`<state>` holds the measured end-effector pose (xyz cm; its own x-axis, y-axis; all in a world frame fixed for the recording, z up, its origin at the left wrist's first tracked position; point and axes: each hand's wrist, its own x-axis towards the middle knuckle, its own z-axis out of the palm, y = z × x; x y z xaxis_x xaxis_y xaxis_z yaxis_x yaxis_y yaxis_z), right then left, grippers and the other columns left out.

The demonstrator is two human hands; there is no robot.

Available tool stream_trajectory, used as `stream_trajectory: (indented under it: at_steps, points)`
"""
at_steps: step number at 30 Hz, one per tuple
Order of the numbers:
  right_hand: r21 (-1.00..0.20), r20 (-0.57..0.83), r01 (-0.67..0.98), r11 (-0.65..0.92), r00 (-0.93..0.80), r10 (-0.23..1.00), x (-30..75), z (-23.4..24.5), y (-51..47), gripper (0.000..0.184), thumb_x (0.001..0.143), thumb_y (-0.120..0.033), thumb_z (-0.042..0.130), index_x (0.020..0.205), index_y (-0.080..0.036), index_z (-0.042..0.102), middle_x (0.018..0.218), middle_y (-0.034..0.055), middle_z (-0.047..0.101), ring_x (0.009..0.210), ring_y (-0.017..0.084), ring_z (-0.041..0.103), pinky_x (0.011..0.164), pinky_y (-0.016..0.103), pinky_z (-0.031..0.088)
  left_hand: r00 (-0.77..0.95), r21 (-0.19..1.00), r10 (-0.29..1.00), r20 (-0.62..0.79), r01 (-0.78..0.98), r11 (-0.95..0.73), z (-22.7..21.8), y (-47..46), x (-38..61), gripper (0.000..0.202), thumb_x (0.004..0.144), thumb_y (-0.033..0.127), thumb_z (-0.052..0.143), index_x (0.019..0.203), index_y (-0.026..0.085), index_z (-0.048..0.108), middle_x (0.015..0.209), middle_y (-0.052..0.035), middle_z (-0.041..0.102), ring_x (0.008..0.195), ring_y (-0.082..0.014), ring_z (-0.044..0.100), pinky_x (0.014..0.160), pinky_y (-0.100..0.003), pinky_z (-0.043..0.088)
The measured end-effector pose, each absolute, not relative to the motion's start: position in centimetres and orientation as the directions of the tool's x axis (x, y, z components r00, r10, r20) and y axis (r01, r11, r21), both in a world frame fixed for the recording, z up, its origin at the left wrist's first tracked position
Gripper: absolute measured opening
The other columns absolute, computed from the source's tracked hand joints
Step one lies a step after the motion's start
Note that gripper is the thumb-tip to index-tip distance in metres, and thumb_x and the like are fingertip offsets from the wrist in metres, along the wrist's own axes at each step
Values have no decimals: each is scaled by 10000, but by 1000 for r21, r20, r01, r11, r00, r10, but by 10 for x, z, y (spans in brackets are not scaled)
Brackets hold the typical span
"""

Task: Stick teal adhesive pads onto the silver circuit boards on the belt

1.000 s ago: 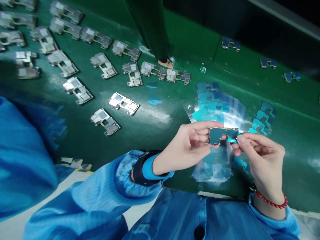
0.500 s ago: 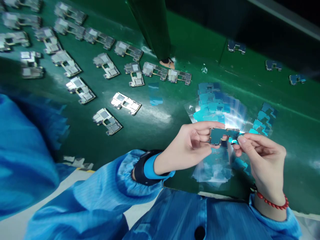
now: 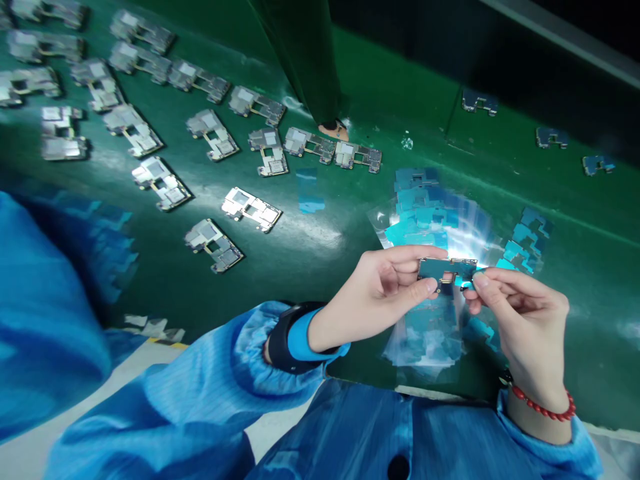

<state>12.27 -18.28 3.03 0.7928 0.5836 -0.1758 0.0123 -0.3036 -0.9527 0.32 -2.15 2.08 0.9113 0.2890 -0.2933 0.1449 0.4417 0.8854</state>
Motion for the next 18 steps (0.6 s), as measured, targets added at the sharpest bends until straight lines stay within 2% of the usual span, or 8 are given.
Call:
stream_trajectory:
  at_steps: [5, 18]
  points:
    - [-954, -175, 8, -299, 796, 580, 122, 30, -183, 97, 798, -190, 763, 856, -268, 767, 626, -38, 716, 531, 84, 673, 520, 149, 569, 908, 876, 306, -286, 119, 468, 20, -23, 5, 323, 866, 141, 632, 1184, 90, 643, 946, -77, 794, 834, -179, 763, 796, -233, 625]
    - [-957, -181, 3, -292, 778, 601, 122, 32, -181, 95, 805, -186, 755, 857, -265, 763, 623, -39, 715, 525, 87, 674, 516, 150, 565, 893, 882, 334, -302, 129, 453, 18, -25, 4, 319, 864, 150, 637, 1173, 75, 658, 949, -90, 792, 826, -194, 764, 785, -244, 632]
